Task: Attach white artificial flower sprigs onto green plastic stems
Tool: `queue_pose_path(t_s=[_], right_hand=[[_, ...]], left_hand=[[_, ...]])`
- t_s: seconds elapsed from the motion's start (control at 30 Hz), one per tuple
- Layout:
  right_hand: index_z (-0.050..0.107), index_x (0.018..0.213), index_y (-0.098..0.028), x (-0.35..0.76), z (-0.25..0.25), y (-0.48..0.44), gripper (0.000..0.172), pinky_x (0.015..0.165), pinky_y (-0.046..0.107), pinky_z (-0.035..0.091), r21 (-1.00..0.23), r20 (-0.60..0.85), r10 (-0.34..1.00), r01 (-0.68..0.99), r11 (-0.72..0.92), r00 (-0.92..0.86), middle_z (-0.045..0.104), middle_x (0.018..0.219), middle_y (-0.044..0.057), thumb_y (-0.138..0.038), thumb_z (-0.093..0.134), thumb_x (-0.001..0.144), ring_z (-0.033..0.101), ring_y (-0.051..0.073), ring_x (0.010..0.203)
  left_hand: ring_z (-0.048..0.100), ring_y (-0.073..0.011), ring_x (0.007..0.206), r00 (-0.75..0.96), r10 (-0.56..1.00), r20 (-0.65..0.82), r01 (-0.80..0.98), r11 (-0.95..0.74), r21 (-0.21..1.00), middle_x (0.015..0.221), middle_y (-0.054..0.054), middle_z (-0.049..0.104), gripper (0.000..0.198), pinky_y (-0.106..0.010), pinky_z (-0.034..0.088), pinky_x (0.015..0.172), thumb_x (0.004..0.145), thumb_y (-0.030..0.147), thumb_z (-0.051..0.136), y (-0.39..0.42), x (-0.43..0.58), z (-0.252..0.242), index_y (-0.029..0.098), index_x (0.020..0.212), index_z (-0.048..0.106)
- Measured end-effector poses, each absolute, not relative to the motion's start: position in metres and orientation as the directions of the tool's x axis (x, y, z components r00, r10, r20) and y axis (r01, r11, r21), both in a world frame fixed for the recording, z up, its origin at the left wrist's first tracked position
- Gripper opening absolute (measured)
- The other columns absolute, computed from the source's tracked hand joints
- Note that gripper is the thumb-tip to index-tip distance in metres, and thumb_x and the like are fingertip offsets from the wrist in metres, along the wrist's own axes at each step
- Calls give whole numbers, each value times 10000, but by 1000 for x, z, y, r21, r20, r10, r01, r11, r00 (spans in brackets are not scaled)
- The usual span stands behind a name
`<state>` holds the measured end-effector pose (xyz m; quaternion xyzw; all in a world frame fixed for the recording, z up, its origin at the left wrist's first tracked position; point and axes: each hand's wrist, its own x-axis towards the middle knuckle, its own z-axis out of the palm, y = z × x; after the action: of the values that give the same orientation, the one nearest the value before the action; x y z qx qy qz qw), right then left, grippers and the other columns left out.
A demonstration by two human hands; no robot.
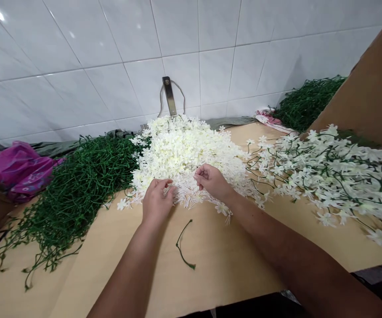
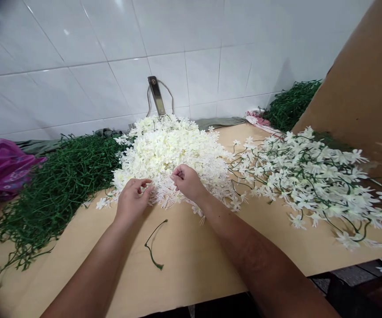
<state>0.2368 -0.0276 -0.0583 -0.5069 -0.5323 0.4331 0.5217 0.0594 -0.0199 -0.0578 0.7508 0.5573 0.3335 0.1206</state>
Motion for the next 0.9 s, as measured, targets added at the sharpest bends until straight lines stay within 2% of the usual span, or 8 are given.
queue_pose_path(t_s=[0.17,0.33,0.43,0.5,0.6,0.67,0.77,0.9], right_hand=[[513,846,-136,239,-58,-27,172,529,261,498,-994,81,994,-66,85,68,490,609,-47,-174,553,684,526,64,477],[565,848,-127,242,-56,-27,234,569,261,521,-990,71,997,-120,75,38,488,596,-52,-155,622,623,531,59,515],[586,784,-125,242,-55,-27,196,555,248,516,-984,89,996,-151,91,20,495,574,-49,-202,642,613,503,52,514],[579,750,-123,243,-56,-26,201,512,234,501,-980,90,995,-177,94,30,500,556,-49,-242,652,606,484,48,489],[561,768,-128,243,-59,-25,246,460,218,466,-972,84,995,-216,94,58,508,538,-52,-263,663,589,469,47,462],[554,813,-131,244,-61,-24,275,466,214,452,-968,76,995,-236,88,57,509,542,-54,-245,660,586,479,51,481],[554,828,-128,243,-63,-24,281,490,215,430,-965,73,997,-249,79,33,508,560,-55,-219,654,581,477,49,502],[563,775,-125,243,-61,-26,227,479,211,376,-953,48,998,-298,54,27,493,554,-57,-224,647,588,432,37,478]], left_hand=[[531,-217,800,205,908,365,856,-347,384,892,-65,552,226,-302,367,649,760,322,476,-10,70,-63,227,916,609],[529,-201,765,188,919,346,847,-330,416,814,-51,556,182,-295,360,648,770,307,449,-2,73,-60,215,786,604],[516,-182,718,131,915,383,807,-322,495,791,-44,553,172,-283,358,634,761,310,456,2,70,-55,203,754,590],[500,-159,657,39,924,381,737,-284,614,748,-32,551,158,-269,359,609,744,314,475,5,68,-53,191,746,574],[502,-131,627,-90,947,309,500,-225,836,691,-13,561,121,-242,374,603,712,288,504,7,67,-53,175,740,538],[506,-110,602,-136,962,237,307,-186,933,679,-7,574,99,-226,382,593,689,258,514,7,69,-54,167,725,504],[482,-76,514,-144,982,121,107,-106,989,664,-4,597,117,-203,367,530,655,239,536,1,74,-54,162,710,468],[449,-56,462,-76,997,24,-32,-26,999,601,8,603,167,-178,331,476,614,233,580,-7,79,-51,155,721,479]])
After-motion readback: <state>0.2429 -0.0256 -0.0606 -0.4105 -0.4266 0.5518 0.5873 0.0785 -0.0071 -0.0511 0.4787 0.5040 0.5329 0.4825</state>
